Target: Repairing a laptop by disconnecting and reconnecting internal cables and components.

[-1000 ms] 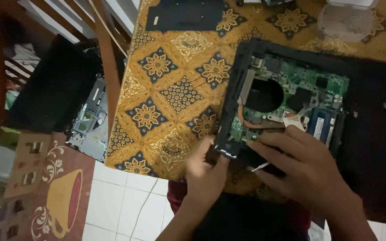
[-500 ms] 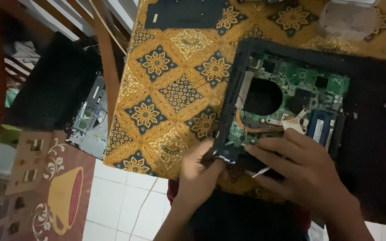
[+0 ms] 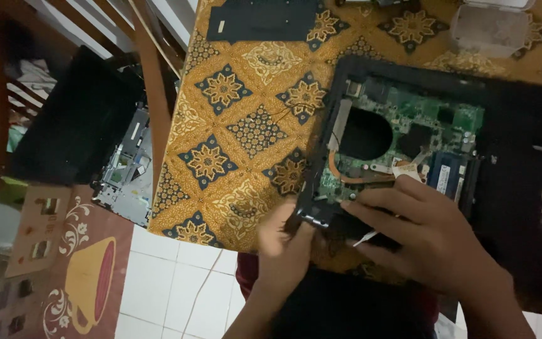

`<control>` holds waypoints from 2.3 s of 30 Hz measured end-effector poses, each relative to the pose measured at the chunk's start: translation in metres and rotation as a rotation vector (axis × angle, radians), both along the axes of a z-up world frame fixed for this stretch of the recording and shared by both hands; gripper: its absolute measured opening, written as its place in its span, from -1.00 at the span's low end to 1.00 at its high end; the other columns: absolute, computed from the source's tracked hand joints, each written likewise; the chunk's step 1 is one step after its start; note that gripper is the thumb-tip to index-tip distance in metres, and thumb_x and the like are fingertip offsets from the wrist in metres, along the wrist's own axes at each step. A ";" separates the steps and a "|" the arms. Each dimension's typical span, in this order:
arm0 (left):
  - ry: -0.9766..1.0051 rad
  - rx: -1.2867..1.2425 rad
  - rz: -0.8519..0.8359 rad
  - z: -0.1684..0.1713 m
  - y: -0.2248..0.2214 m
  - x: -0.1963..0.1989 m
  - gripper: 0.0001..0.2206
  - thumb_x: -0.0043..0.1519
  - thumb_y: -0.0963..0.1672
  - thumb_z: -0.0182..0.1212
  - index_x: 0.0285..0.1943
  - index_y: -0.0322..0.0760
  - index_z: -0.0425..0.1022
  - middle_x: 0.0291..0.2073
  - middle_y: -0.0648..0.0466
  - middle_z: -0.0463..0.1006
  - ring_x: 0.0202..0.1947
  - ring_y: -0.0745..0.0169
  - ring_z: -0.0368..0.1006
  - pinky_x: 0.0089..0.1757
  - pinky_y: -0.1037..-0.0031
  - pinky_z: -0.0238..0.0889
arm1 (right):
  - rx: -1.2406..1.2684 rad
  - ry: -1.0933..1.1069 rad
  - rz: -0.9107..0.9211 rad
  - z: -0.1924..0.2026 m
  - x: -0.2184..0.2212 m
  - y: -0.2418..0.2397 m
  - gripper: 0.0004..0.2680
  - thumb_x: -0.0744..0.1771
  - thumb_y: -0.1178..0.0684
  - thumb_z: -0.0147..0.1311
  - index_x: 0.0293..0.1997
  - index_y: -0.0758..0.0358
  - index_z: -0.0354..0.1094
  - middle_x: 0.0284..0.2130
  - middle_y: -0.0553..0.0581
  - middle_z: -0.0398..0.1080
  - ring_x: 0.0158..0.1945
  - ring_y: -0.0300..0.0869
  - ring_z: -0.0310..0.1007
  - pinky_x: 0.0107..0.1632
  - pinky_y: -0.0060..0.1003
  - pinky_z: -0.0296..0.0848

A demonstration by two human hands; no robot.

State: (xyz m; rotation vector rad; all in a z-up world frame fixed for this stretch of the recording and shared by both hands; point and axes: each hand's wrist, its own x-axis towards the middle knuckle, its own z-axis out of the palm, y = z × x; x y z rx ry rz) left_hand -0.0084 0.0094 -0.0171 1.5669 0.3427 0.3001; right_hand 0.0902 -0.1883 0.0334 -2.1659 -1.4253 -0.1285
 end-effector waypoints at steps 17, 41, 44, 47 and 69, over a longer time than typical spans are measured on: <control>0.186 -0.305 -0.166 0.018 0.028 -0.001 -0.67 0.31 -0.06 0.15 0.12 -0.40 0.57 -0.56 -0.01 0.57 -0.59 0.32 0.51 -0.45 0.58 0.37 | -0.137 0.128 0.021 0.029 0.031 0.037 -0.78 0.31 0.13 0.17 0.06 0.07 0.48 -0.22 0.14 0.42 -0.30 0.03 0.46 -0.45 -0.10 0.42; 0.155 -0.378 -0.127 0.009 0.026 0.001 -0.73 0.26 -0.13 0.23 0.00 -0.50 0.63 0.05 -0.05 0.57 -0.29 0.24 0.56 -0.32 0.49 0.61 | -0.600 0.246 0.120 0.017 0.054 0.060 -0.88 0.38 -0.06 0.03 -0.05 -0.04 0.43 -0.18 -0.02 0.35 -0.32 -0.08 0.47 -0.40 -0.10 0.44; 0.199 -0.315 -0.079 0.009 0.025 0.001 -0.71 0.24 -0.09 0.24 0.00 -0.43 0.67 0.11 -0.07 0.56 -0.02 0.23 0.55 -0.28 0.44 0.66 | -0.479 0.144 0.134 0.019 0.047 0.059 -0.92 0.38 0.00 0.02 -0.11 0.04 0.41 -0.17 0.05 0.38 -0.30 -0.07 0.47 -0.46 -0.10 0.46; 0.195 -0.329 0.028 0.008 0.023 0.004 -0.78 0.21 -0.14 0.28 -0.14 -0.49 0.67 0.01 -0.06 0.61 -0.60 0.17 0.59 -0.46 0.47 0.56 | -0.426 0.010 0.043 0.019 0.037 0.056 -0.91 0.36 0.02 0.01 -0.17 0.10 0.42 -0.27 0.11 0.36 -0.38 0.07 0.45 -0.47 0.04 0.38; 0.259 -0.277 -0.107 0.001 0.034 0.007 -0.85 0.22 -0.14 0.34 -0.18 -0.33 0.51 -0.54 0.02 0.59 -0.57 0.30 0.55 -0.41 0.57 0.37 | -0.588 0.833 -0.367 0.068 0.034 0.078 -0.89 0.37 -0.11 0.08 -0.09 -0.11 0.48 -0.23 -0.12 0.62 -0.20 -0.22 0.61 -0.17 -0.28 0.43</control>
